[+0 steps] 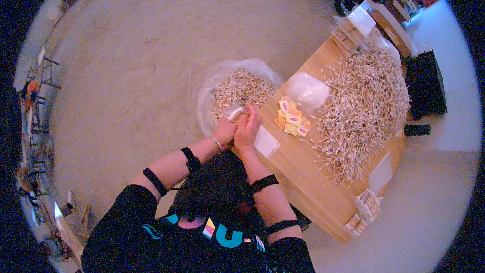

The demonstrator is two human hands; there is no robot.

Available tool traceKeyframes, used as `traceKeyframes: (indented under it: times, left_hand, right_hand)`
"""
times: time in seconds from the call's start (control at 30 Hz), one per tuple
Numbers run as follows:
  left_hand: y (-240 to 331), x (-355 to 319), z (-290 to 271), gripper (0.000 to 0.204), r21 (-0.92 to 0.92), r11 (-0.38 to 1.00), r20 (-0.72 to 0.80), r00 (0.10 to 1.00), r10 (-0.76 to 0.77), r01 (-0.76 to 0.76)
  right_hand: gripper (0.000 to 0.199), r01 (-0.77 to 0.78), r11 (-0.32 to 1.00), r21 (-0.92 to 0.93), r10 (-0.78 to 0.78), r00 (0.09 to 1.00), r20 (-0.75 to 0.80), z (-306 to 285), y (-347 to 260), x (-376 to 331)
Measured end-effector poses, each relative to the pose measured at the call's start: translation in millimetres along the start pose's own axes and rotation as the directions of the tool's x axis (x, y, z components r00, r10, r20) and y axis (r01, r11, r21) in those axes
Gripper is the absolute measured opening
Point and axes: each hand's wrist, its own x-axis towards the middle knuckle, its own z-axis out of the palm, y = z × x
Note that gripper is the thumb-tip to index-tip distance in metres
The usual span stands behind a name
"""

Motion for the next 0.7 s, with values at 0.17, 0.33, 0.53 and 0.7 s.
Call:
traceKeyframes:
  times: [0.17, 0.33, 0.53, 0.7]
  left_hand:
    - [-8, 0, 8, 0.027, -0.219, 0.973, 0.015, 0.997, 0.079, -0.074]
    - [-4, -7, 3, 0.030, -0.299, 0.944, -0.018, 0.990, 0.139, -0.138]
    - [-13, -21, -2, 0.029, -0.151, 0.984, 0.000, 0.996, -0.093, 0.092]
    - [-15, -15, -2, 0.024, -0.097, 0.994, 0.036, 0.998, 0.050, -0.046]
  right_hand:
    - [0.038, -0.067, 0.998, -0.009, 0.067, 0.998, 0.017, -2, -3, -2]
    - [0.038, -0.090, 0.994, -0.054, 0.089, 0.996, -0.021, -3, 0, 1]
    - [0.036, -0.081, 0.989, -0.125, 0.083, 0.997, 0.004, -1, 2, -1]
    - [0.035, -0.044, 0.976, -0.211, 0.035, 0.998, -0.046, 0, 5, 1]
